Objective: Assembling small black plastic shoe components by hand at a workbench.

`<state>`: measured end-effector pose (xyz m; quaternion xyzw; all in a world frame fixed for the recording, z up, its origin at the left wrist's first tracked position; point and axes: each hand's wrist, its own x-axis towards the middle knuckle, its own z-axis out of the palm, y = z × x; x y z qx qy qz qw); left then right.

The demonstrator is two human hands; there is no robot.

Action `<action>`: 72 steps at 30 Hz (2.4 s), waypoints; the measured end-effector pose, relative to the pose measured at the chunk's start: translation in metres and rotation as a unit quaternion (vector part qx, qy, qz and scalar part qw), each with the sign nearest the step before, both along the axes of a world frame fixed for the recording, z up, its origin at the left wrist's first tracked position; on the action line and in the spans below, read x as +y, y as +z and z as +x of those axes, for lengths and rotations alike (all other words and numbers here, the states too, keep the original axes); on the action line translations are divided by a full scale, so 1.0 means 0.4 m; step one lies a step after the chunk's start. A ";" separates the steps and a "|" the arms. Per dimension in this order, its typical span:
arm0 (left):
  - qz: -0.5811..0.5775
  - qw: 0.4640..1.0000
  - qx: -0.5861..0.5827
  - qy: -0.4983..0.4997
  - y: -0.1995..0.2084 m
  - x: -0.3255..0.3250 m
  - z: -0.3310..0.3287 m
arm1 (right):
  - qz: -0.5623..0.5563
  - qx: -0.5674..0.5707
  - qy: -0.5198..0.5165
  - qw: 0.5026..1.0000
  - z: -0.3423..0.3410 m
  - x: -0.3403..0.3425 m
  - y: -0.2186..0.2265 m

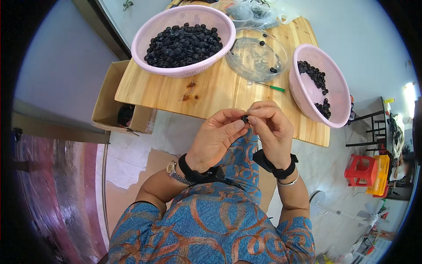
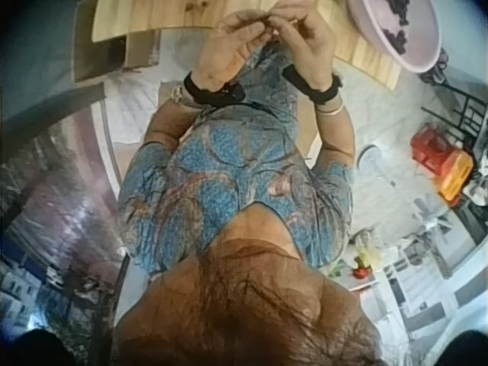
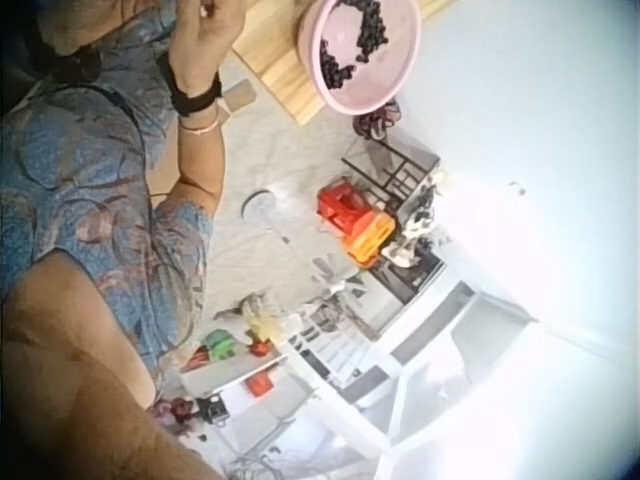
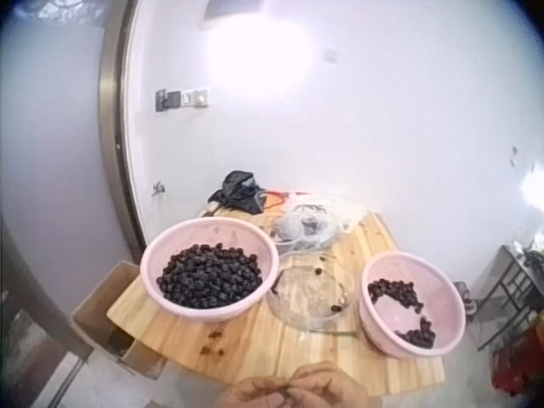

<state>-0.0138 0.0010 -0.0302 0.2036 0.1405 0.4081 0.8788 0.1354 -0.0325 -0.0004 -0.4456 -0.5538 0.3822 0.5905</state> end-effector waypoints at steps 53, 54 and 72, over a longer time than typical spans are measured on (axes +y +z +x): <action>0.571 0.709 0.321 -0.263 0.364 0.042 0.545 | 0.251 0.434 -0.098 0.859 0.399 -0.327 -0.047; 0.572 0.707 0.320 -0.265 0.355 0.014 0.536 | 0.256 0.429 -0.105 0.860 0.403 -0.330 -0.046; 0.646 0.628 0.367 -0.231 0.342 0.140 0.570 | 0.258 0.406 -0.081 0.873 0.441 -0.365 -0.055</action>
